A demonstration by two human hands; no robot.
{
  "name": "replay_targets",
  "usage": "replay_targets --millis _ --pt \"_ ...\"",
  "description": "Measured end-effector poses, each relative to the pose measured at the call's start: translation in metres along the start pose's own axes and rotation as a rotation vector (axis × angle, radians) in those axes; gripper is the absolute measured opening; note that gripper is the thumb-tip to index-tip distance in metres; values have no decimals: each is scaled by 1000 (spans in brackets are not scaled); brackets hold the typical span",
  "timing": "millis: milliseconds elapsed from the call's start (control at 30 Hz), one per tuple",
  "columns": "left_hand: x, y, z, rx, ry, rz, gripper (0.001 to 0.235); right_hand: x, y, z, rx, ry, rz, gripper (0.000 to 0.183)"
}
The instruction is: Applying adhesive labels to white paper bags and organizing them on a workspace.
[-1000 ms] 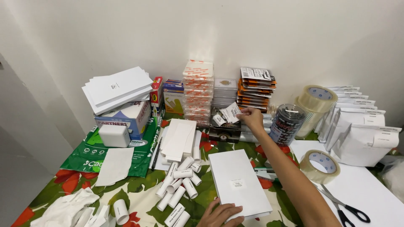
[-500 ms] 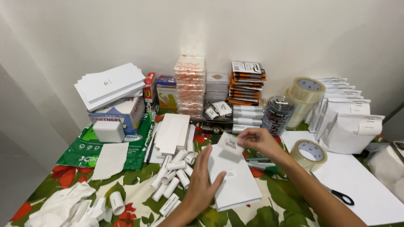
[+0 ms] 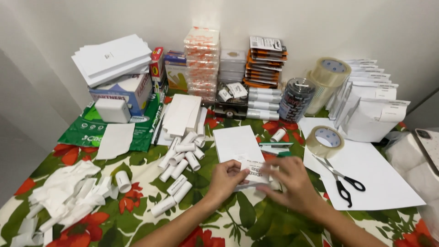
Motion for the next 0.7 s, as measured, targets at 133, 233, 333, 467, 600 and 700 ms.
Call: replay_targets --millis 133,233,333,467,600,700 --pt "10 28 -16 -120 67 -197 9 18 27 -43 -266 32 -261 33" --pt "15 25 -42 -294 122 -179 12 11 39 -58 -312 21 -293 18" --pt "10 23 -53 -194 121 185 25 11 39 -82 -233 64 -274 29" --pt "2 34 -28 764 -84 991 33 2 43 -84 -93 96 -139 28" --pt "1 35 -4 1157 -267 1292 20 16 39 -96 -116 95 -133 32" --pt "0 30 3 1231 -268 1291 10 24 33 -89 -129 67 -150 26"
Point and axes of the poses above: each hand's wrist, its own z-axis towards the middle knuckle, its own x-axis out of the palm, y = z × x, the point moved 3 cm from there along z, towards the middle knuckle, and after that the axes turned 9 degrees about -x, right-handed, at the moved point
